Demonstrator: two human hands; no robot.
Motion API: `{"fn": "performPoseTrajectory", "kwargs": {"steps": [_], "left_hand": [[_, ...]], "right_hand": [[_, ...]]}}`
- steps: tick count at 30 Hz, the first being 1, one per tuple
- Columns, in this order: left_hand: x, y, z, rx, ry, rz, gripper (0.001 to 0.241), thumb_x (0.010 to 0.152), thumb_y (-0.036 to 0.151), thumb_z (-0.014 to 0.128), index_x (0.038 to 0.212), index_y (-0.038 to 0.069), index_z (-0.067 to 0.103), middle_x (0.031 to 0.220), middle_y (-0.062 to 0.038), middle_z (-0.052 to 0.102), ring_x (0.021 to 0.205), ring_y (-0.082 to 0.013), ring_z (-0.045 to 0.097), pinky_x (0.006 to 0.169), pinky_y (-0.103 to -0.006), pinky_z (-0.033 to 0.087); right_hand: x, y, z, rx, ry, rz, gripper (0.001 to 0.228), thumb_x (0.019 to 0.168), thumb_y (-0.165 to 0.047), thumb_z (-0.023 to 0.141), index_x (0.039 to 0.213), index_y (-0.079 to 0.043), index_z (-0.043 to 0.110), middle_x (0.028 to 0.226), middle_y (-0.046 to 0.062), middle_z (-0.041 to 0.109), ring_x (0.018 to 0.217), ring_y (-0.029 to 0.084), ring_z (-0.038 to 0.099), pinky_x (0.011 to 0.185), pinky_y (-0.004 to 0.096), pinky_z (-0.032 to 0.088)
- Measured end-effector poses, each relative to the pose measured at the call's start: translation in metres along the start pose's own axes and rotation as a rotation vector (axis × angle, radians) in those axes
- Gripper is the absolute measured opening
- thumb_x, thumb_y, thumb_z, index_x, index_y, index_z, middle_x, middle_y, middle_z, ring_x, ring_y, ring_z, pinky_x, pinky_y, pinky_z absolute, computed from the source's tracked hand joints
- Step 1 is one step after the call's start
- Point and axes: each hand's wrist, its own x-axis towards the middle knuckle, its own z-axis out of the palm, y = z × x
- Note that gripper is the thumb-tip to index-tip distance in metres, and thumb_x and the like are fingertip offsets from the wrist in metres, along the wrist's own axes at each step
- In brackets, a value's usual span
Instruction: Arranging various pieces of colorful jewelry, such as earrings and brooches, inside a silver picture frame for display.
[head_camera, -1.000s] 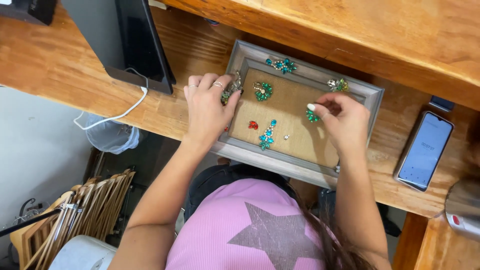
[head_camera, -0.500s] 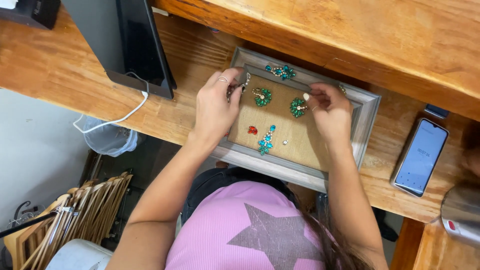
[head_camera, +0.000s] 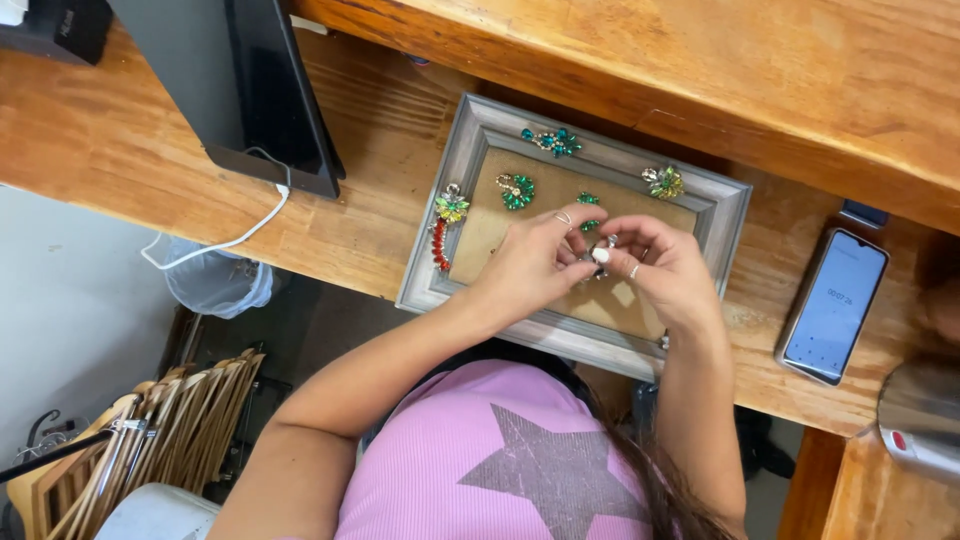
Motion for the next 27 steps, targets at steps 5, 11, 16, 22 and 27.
{"fn": "performPoseTrajectory", "kwargs": {"steps": [5,11,16,22,27], "left_hand": [[-0.024,0.020,-0.034,0.372,0.130,0.191,0.061,0.083,0.020,0.084,0.138,0.026,0.060,0.106,-0.006,0.064,0.097,-0.0307,0.073,0.081,-0.0425,0.063],[-0.029,0.006,-0.095,0.794,0.411,0.225,0.047,0.083,0.015,0.083,0.127,0.020,0.068,0.105,-0.004,0.061,0.103,-0.0291,0.062,0.089,-0.0400,0.054],[-0.026,-0.011,-0.105,0.948,0.392,0.025,0.046,0.073,0.021,0.089,0.117,0.018,0.073,0.102,-0.005,0.057,0.105,-0.0305,0.056,0.091,-0.0386,0.052],[-0.024,-0.018,-0.096,0.987,0.344,-0.080,0.046,0.071,0.019,0.090,0.114,0.013,0.075,0.101,-0.008,0.051,0.104,-0.0348,0.052,0.091,-0.0399,0.051],[-0.023,-0.018,-0.090,1.057,0.329,-0.017,0.039,0.071,0.008,0.086,0.104,0.010,0.065,0.101,-0.009,0.052,0.102,-0.0331,0.054,0.087,-0.0380,0.053]], "right_hand": [[-0.013,0.007,-0.005,-0.117,0.031,0.111,0.033,0.082,-0.003,0.083,0.114,-0.002,0.073,0.089,0.004,0.069,0.075,0.008,0.065,0.068,0.023,0.058],[-0.014,-0.008,-0.003,-0.654,0.030,0.149,0.040,0.079,-0.013,0.087,0.118,-0.014,0.076,0.093,0.007,0.072,0.083,0.018,0.072,0.077,0.032,0.057],[-0.023,-0.012,0.001,-0.966,0.150,0.160,0.067,0.079,-0.034,0.087,0.141,-0.029,0.063,0.122,0.005,0.060,0.116,0.031,0.065,0.101,0.045,0.051],[-0.048,-0.035,0.002,-0.921,0.265,0.041,0.063,0.087,-0.027,0.083,0.146,-0.015,0.060,0.117,0.015,0.055,0.119,0.041,0.056,0.104,0.052,0.043],[-0.074,-0.035,-0.014,-0.999,0.314,0.033,0.054,0.091,-0.033,0.079,0.140,-0.018,0.064,0.131,0.011,0.058,0.125,0.038,0.057,0.108,0.052,0.040]]}}
